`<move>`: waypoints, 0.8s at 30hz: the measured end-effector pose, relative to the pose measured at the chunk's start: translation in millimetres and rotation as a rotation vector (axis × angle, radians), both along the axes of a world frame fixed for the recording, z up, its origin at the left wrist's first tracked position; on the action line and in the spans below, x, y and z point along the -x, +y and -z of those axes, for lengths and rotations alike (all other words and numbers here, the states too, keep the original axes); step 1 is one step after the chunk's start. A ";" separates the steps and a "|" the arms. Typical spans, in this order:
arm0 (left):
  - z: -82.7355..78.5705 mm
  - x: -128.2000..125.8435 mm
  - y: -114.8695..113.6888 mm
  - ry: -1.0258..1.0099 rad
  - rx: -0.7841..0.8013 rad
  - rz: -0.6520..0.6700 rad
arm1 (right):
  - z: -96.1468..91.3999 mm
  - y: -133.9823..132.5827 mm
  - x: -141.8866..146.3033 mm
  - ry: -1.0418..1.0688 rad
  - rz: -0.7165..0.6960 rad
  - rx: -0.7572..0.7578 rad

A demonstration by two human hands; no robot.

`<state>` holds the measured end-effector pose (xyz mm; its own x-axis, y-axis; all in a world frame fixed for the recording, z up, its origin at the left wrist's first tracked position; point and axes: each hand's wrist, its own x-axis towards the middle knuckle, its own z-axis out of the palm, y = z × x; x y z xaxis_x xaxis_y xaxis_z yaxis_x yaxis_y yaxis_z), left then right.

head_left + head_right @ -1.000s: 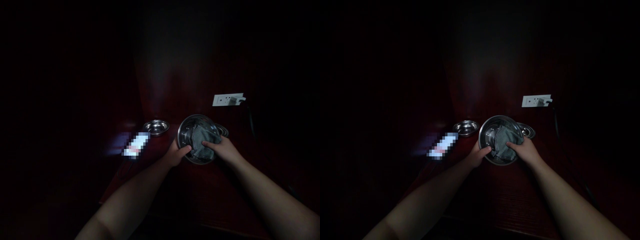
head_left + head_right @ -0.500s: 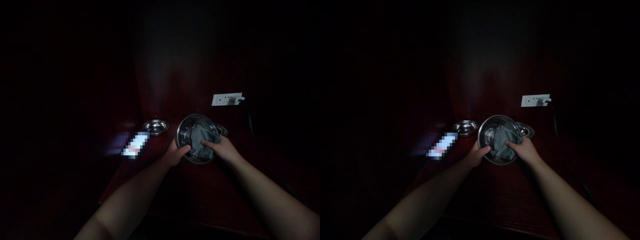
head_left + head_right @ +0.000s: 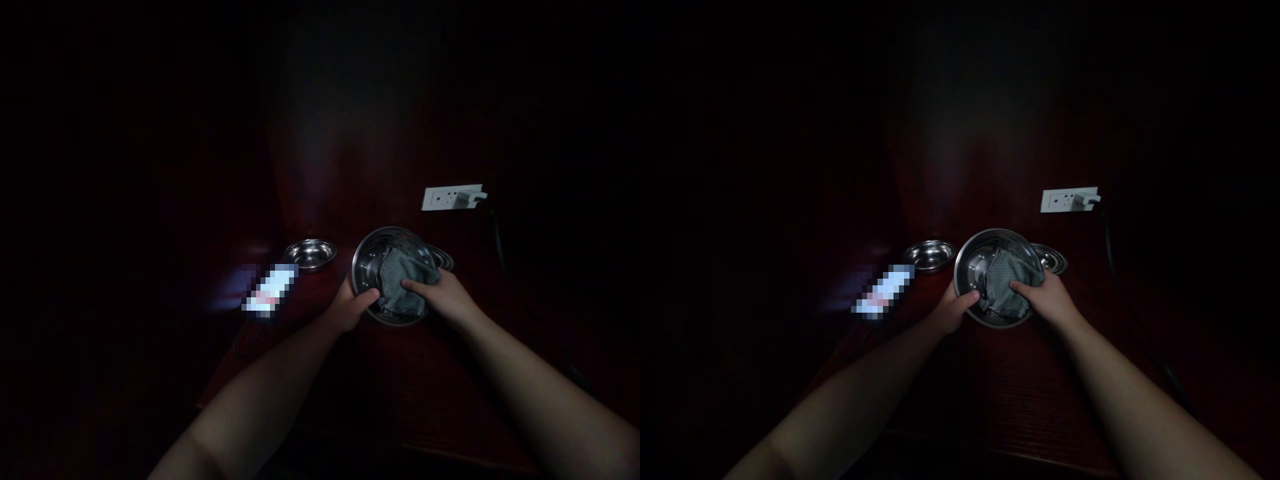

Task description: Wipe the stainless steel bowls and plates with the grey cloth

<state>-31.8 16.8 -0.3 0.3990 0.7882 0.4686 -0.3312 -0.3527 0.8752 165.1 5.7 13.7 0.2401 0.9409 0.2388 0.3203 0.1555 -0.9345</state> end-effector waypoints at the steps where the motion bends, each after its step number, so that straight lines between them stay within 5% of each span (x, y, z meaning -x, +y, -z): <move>1: 0.0 0.0 0.0 0.002 0.005 -0.001 | 0.5 0.3 -0.2 -0.002 0.000 -0.003; 24: 0.5 0.0 0.8 0.004 -0.010 -0.009 | 1.8 1.8 -1.7 -0.011 0.012 -0.012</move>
<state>-31.8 17.6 -0.8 0.3940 0.7872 0.4744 -0.3241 -0.3640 0.8732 166.8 7.5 11.9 0.2486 0.9350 0.2530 0.3320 0.1631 -0.9291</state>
